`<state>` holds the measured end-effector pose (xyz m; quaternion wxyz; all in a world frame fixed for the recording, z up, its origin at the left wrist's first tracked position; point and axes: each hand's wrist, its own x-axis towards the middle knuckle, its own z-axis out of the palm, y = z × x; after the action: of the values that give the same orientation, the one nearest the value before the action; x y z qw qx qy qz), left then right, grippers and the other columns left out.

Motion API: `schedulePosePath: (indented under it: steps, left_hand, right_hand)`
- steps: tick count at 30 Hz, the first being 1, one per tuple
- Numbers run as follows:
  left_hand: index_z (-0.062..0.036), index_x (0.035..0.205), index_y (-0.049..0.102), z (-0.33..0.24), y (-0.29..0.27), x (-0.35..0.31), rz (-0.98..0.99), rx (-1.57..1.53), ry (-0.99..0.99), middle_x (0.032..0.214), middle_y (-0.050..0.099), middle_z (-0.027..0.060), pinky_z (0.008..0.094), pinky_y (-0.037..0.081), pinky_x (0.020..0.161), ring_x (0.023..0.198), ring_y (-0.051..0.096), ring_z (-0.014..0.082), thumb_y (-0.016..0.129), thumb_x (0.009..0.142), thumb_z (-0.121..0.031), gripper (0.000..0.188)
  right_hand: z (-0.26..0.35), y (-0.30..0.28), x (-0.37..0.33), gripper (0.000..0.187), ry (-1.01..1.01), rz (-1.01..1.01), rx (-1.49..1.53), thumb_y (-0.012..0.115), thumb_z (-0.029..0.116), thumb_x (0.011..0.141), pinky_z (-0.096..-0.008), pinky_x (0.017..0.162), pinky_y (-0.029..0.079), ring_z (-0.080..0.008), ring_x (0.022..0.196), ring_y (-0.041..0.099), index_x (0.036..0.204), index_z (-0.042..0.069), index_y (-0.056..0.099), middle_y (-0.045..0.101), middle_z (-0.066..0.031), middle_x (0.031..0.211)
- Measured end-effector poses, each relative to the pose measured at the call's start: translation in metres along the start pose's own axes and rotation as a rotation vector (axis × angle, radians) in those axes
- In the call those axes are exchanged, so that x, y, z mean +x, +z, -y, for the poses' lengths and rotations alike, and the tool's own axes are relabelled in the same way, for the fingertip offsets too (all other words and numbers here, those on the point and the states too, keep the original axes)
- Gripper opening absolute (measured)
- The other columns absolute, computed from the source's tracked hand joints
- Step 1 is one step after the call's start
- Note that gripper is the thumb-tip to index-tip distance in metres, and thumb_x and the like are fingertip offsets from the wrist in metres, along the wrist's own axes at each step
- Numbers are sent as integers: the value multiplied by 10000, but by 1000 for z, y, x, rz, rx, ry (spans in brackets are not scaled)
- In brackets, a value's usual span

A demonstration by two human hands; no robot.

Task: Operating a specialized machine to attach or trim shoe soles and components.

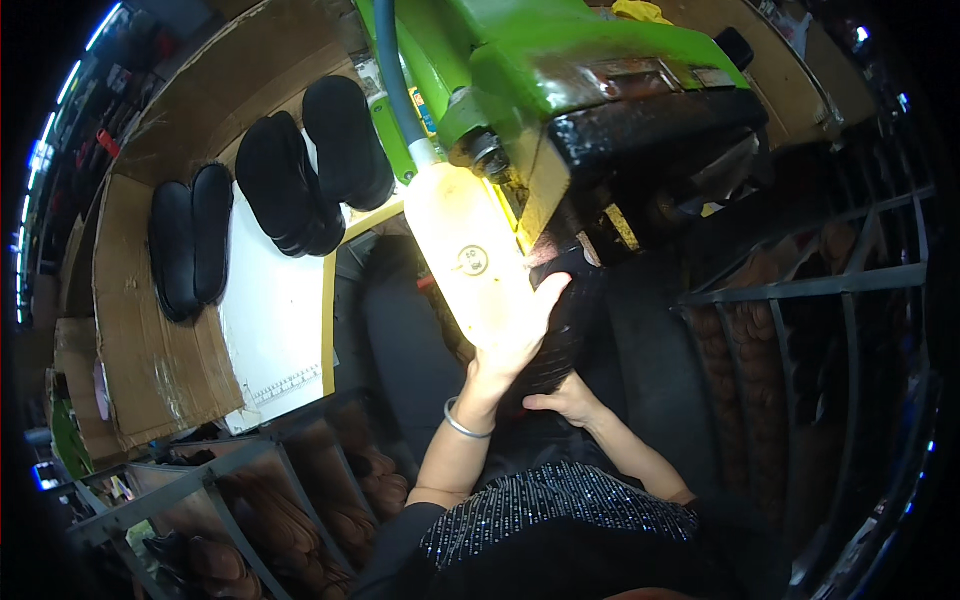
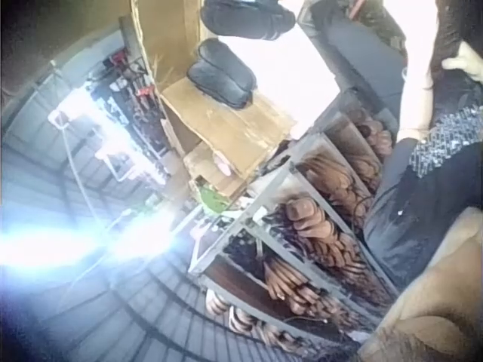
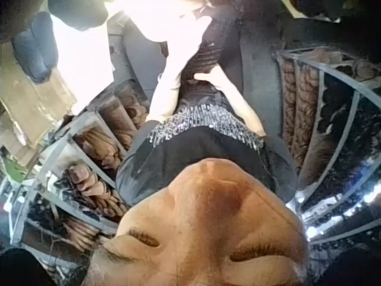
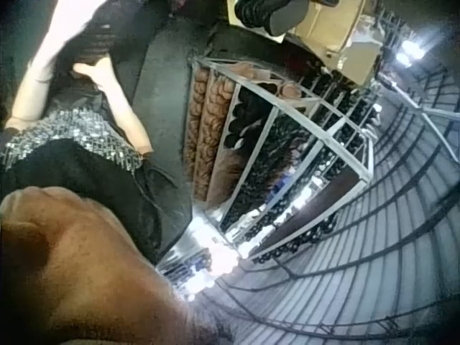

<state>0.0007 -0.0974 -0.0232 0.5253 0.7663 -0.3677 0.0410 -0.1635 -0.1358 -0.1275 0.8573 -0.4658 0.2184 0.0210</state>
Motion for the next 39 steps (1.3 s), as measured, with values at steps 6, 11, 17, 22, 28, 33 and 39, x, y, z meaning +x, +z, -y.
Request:
schedulePosePath:
  steps: [6, 11, 17, 22, 28, 33, 39]
  left_hand:
    - [12, 713, 545, 5, 1, -15, 2, 64, 27, 523, 450, 70, 280, 344, 450, 451, 371, 144, 634, 859, -149, 235]
    - [11, 776, 567, 9, 14, -38, -118, -193, -113, 543, 436, 30, 259, 334, 464, 489, 371, 99, 580, 920, -218, 270]
    - [-3, 797, 584, 19, 23, -56, -148, -304, -180, 601, 466, -24, 229, 329, 491, 548, 396, 71, 583, 918, -179, 214]
    - [53, 1141, 515, 15, 12, -45, -40, -101, -153, 963, 568, 48, 176, 447, 672, 791, 546, 79, 651, 799, 49, 368]
    - [42, 1080, 567, 22, -17, -34, -38, -624, -270, 971, 628, 72, 271, 481, 795, 865, 601, 152, 702, 765, -18, 348]
    - [75, 970, 606, 1, -52, -16, -138, -732, -339, 923, 658, 93, 256, 489, 779, 819, 612, 123, 744, 740, -31, 289]
    - [63, 949, 597, 46, -93, -43, -144, -829, -480, 865, 644, 76, 241, 480, 726, 756, 592, 117, 688, 759, 8, 217]
  right_hand:
    - [-8, -17, -26, 491, -23, -80, 7, 727, -46, 708, -290, 908, 442, -175, 1014, 565, 1167, -26, 554, 606, -81, 1115]
    - [-8, -39, -58, 412, -88, -254, 168, 691, -43, 697, -308, 890, 452, -179, 980, 593, 1094, -67, 587, 634, -113, 1100]
    - [40, -57, -69, 381, -348, -525, 173, 651, -71, 665, -292, 845, 484, -163, 922, 617, 1041, -45, 596, 655, -105, 1037]
    - [107, -77, -64, 365, -486, -671, -50, 621, -91, 659, -231, 745, 483, -108, 855, 590, 1012, -5, 594, 634, -53, 989]
    - [180, -82, -34, 282, -559, -579, -254, 675, -36, 704, -243, 750, 498, -113, 786, 606, 974, -12, 596, 649, -52, 896]
    - [206, -68, -3, 249, -570, -510, -308, 693, -22, 719, -212, 675, 499, -94, 678, 602, 949, -10, 600, 645, -54, 811]
    - [191, -32, 30, 269, -578, -289, -267, 718, -33, 695, -218, 679, 504, -104, 728, 609, 939, -9, 609, 652, -65, 848]
